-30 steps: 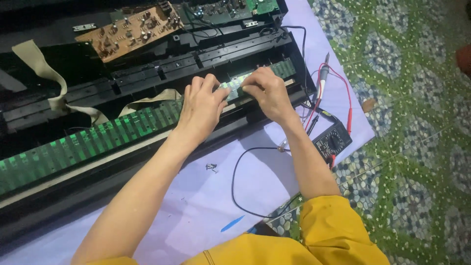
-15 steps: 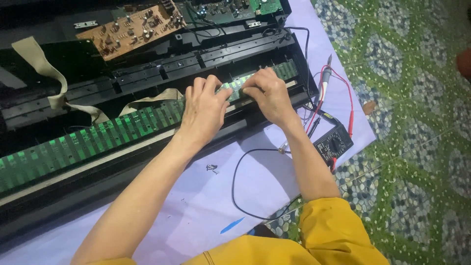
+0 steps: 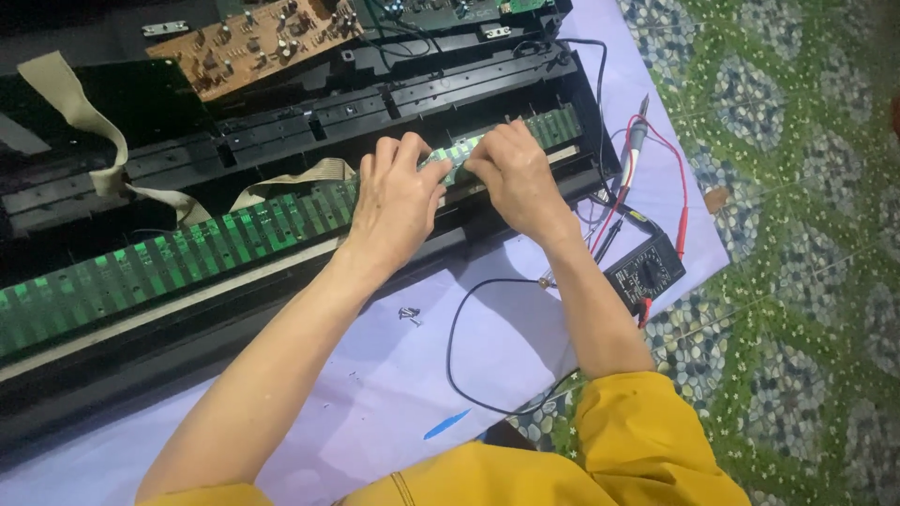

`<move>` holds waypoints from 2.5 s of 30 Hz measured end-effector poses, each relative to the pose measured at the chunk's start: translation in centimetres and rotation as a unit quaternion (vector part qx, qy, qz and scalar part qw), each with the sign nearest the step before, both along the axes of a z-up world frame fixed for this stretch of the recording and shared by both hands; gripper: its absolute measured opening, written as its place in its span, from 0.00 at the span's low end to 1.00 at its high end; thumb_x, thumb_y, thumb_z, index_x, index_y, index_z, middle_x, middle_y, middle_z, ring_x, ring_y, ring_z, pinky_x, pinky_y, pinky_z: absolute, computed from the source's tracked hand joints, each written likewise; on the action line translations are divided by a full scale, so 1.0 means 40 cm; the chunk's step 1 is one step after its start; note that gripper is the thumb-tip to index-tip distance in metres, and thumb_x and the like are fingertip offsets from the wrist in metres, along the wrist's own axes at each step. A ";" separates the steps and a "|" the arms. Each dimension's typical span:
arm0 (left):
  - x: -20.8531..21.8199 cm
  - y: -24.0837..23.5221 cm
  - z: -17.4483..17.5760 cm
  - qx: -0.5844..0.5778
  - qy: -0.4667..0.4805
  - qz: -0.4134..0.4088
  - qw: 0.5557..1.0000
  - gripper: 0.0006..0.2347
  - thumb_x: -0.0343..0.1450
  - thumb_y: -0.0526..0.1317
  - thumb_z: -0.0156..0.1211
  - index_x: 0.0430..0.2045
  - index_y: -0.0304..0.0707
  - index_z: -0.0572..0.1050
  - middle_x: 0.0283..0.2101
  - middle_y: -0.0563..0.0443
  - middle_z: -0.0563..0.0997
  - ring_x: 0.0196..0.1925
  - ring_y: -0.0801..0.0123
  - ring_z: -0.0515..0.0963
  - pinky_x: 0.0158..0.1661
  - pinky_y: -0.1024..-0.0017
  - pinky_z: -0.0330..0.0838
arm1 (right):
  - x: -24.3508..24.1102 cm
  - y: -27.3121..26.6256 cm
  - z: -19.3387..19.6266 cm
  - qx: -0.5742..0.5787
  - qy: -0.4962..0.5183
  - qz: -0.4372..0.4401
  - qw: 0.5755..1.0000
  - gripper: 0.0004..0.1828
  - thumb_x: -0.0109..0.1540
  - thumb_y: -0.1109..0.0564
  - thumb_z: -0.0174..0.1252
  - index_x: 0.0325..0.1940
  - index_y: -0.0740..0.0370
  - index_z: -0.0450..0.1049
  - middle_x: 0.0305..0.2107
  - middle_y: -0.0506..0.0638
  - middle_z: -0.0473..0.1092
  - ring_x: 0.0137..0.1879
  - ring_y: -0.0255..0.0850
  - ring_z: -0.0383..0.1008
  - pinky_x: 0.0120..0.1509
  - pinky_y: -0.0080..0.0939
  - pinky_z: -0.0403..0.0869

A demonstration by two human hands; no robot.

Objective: The person works on the internal components of a disassembled electronic device, likely a keyboard or printer. They handle a green circuit board and ribbon cables, using a screwdriver to tighten screws and secure the board into place.

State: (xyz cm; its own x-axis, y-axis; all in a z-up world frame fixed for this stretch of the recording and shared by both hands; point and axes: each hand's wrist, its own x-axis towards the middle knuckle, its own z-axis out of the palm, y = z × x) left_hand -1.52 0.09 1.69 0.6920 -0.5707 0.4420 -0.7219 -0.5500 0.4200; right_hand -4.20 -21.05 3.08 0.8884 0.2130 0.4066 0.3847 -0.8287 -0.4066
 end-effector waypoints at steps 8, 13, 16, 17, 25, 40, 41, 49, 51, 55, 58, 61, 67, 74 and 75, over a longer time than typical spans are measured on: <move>0.003 -0.002 -0.011 -0.003 -0.009 -0.001 1.000 0.10 0.68 0.35 0.69 0.42 0.41 0.83 0.44 0.50 0.70 0.49 0.55 0.70 0.41 0.62 0.66 | 0.002 0.005 -0.006 -0.051 -0.006 -0.013 0.999 0.12 0.68 0.59 0.62 0.32 0.55 0.68 0.25 0.44 0.62 0.40 0.43 0.68 0.46 0.42 0.71; 0.003 -0.001 -0.007 -0.003 -0.007 -0.002 1.000 0.10 0.68 0.35 0.69 0.42 0.41 0.83 0.43 0.49 0.71 0.49 0.55 0.71 0.42 0.62 0.67 | 0.005 -0.012 -0.016 -0.040 -0.018 -0.003 0.999 0.12 0.66 0.59 0.65 0.33 0.57 0.68 0.25 0.47 0.63 0.40 0.46 0.70 0.45 0.43 0.73; 0.003 0.000 -0.001 0.001 -0.004 0.000 1.000 0.10 0.68 0.35 0.69 0.42 0.41 0.83 0.43 0.50 0.70 0.49 0.56 0.70 0.42 0.63 0.66 | -0.007 -0.029 0.001 0.023 0.003 -0.013 1.000 0.09 0.64 0.58 0.69 0.40 0.58 0.72 0.28 0.49 0.68 0.40 0.46 0.73 0.45 0.43 0.75; 0.003 -0.001 0.002 0.001 0.000 0.001 1.000 0.10 0.68 0.35 0.68 0.43 0.41 0.83 0.43 0.49 0.71 0.49 0.57 0.70 0.42 0.63 0.67 | -0.014 -0.035 0.011 0.053 0.016 -0.028 0.998 0.10 0.65 0.58 0.68 0.45 0.59 0.74 0.30 0.52 0.70 0.41 0.47 0.75 0.45 0.44 0.77; 0.002 0.000 0.005 0.002 0.002 -0.004 1.000 0.10 0.69 0.35 0.69 0.43 0.41 0.83 0.43 0.48 0.71 0.49 0.56 0.71 0.42 0.63 0.67 | -0.010 -0.012 0.021 0.051 -0.016 0.036 0.998 0.03 0.66 0.63 0.65 0.42 0.57 0.78 0.31 0.46 0.70 0.44 0.44 0.73 0.51 0.41 0.76; 0.006 0.001 -0.005 0.004 -0.003 -0.006 1.000 0.10 0.68 0.36 0.69 0.43 0.41 0.83 0.44 0.49 0.71 0.49 0.55 0.71 0.40 0.62 0.67 | -0.010 -0.012 0.015 0.045 -0.036 0.058 0.997 0.03 0.66 0.64 0.64 0.42 0.60 0.77 0.30 0.48 0.68 0.44 0.47 0.72 0.50 0.45 0.75; 0.006 -0.001 -0.007 0.003 -0.008 -0.005 1.000 0.10 0.68 0.36 0.69 0.42 0.40 0.83 0.44 0.49 0.70 0.49 0.54 0.70 0.40 0.62 0.67 | -0.005 -0.014 0.004 0.034 -0.043 0.057 0.997 0.03 0.66 0.65 0.63 0.40 0.60 0.76 0.29 0.47 0.67 0.43 0.46 0.71 0.49 0.44 0.75; 0.001 0.000 0.012 0.013 -0.002 0.001 1.000 0.10 0.68 0.35 0.69 0.43 0.42 0.84 0.44 0.49 0.71 0.49 0.57 0.71 0.41 0.63 0.67 | -0.011 -0.010 0.030 0.028 -0.042 0.054 0.997 0.05 0.65 0.63 0.65 0.41 0.59 0.75 0.28 0.47 0.67 0.41 0.45 0.71 0.48 0.43 0.75; 0.002 0.000 0.008 0.016 -0.002 0.003 1.000 0.10 0.69 0.36 0.69 0.44 0.43 0.84 0.44 0.50 0.71 0.50 0.57 0.71 0.42 0.64 0.68 | -0.011 -0.014 0.031 0.036 -0.029 0.069 0.997 0.03 0.67 0.62 0.63 0.45 0.59 0.76 0.30 0.48 0.67 0.43 0.47 0.72 0.50 0.45 0.75; 0.002 -0.001 0.003 0.012 -0.004 0.001 1.000 0.10 0.68 0.36 0.69 0.43 0.42 0.84 0.45 0.49 0.71 0.49 0.56 0.71 0.41 0.63 0.68 | 0.001 -0.016 -0.017 0.006 -0.059 0.050 0.997 0.04 0.68 0.61 0.61 0.39 0.59 0.73 0.28 0.46 0.64 0.41 0.45 0.70 0.47 0.42 0.74; 0.002 0.000 0.004 0.013 -0.003 0.001 1.000 0.10 0.69 0.37 0.69 0.43 0.42 0.84 0.45 0.49 0.72 0.49 0.56 0.71 0.41 0.63 0.68 | 0.003 -0.014 -0.027 -0.033 -0.081 0.039 0.995 0.08 0.69 0.59 0.61 0.37 0.59 0.70 0.27 0.46 0.62 0.40 0.45 0.69 0.45 0.42 0.73; 0.003 0.001 0.004 0.012 0.000 -0.001 1.000 0.10 0.69 0.37 0.69 0.44 0.42 0.84 0.45 0.49 0.72 0.50 0.56 0.71 0.42 0.63 0.68 | -0.007 -0.010 0.008 -0.016 -0.064 0.047 0.997 0.05 0.68 0.60 0.61 0.40 0.60 0.71 0.28 0.48 0.63 0.41 0.46 0.70 0.47 0.44 0.74; 0.004 -0.001 -0.004 0.004 -0.002 -0.002 1.000 0.10 0.69 0.36 0.69 0.44 0.41 0.84 0.44 0.49 0.71 0.49 0.56 0.71 0.41 0.63 0.68 | -0.007 -0.012 -0.006 -0.006 -0.059 0.061 0.996 0.02 0.68 0.63 0.59 0.41 0.60 0.73 0.29 0.47 0.64 0.42 0.46 0.71 0.48 0.43 0.74; 0.006 -0.003 -0.005 0.002 0.000 -0.002 1.000 0.10 0.68 0.36 0.69 0.44 0.41 0.84 0.45 0.49 0.71 0.49 0.56 0.71 0.41 0.63 0.68 | -0.011 -0.016 0.012 -0.017 -0.063 0.050 0.997 0.05 0.68 0.58 0.62 0.44 0.60 0.72 0.30 0.48 0.64 0.41 0.47 0.71 0.49 0.43 0.75; 0.007 -0.002 -0.005 0.002 0.000 -0.002 1.000 0.10 0.68 0.36 0.69 0.44 0.41 0.84 0.45 0.49 0.71 0.49 0.56 0.71 0.41 0.63 0.68 | -0.008 -0.014 0.006 -0.018 -0.063 0.050 0.997 0.05 0.68 0.58 0.62 0.44 0.60 0.72 0.30 0.48 0.64 0.41 0.47 0.71 0.49 0.43 0.75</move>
State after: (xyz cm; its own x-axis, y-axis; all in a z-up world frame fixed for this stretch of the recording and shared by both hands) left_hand -1.25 0.03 1.49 0.6898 -0.5746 0.4404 -0.7240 -0.5488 0.4180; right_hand -4.53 -21.61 3.34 0.8044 0.3138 0.5044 0.5121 -0.7967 -0.3211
